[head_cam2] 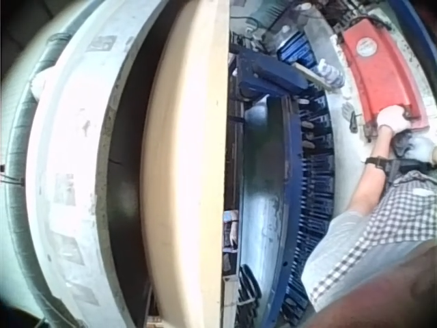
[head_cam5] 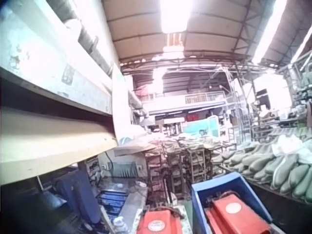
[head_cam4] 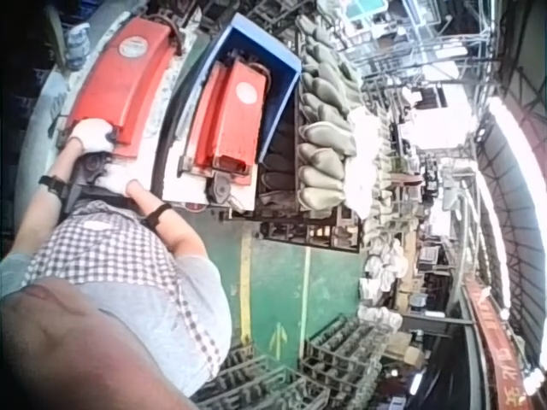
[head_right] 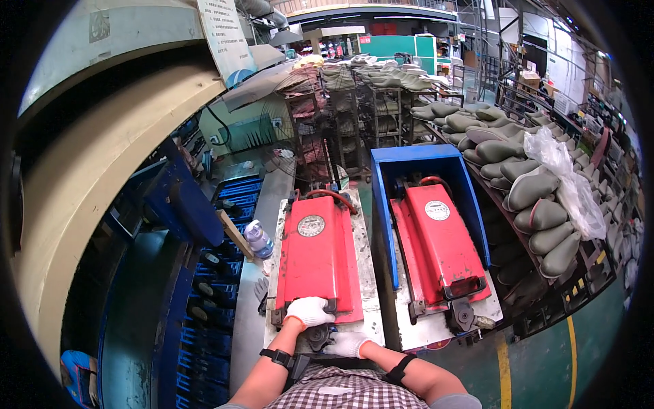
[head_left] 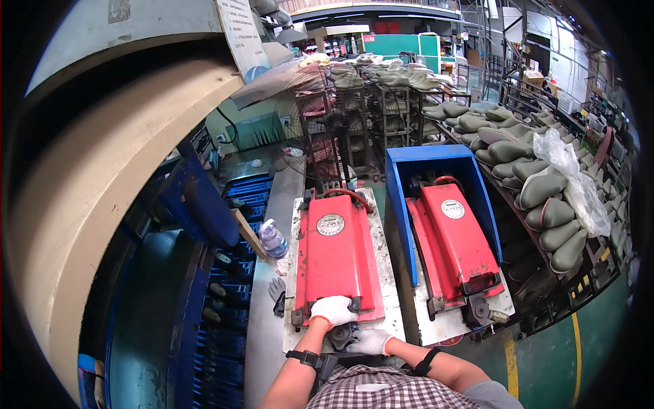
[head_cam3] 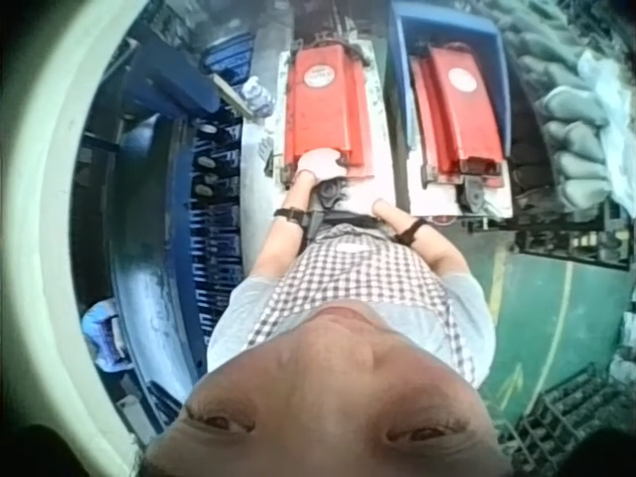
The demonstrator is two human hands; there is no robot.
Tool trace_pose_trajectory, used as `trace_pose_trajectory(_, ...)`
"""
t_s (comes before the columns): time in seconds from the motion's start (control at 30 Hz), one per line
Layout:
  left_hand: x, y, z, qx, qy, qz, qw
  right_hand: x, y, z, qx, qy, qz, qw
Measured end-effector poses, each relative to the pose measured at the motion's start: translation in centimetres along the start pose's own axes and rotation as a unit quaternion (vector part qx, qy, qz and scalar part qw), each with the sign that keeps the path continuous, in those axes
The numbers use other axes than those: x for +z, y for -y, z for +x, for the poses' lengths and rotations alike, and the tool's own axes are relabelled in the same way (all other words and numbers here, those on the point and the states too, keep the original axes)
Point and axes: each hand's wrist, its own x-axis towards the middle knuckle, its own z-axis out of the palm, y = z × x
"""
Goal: Operate a pneumatic or mechanical press to attach shoe soles to uppers.
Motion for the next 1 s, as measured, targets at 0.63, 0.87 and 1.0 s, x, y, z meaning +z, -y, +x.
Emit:
trace_pose_trajectory(0.63,-0.5,-0.2,-0.6,-0.016,-0.007,-0.022,1.000,0.5,-0.4,0.4,0.011,-0.006,0.023,1.000)
trace_pose_trajectory(0.87,-0.5,-0.4,-0.6,-0.021,0.008,-0.011,1.000,0.6,-0.5,0.3,0.002,-0.014,0.037,0.999)
trace_pose_trajectory(1.0,-0.5,-0.5,-0.5,-0.019,0.002,-0.010,1.000,1.5,-1.5,1.2,-0.016,-0.016,0.055,0.998)
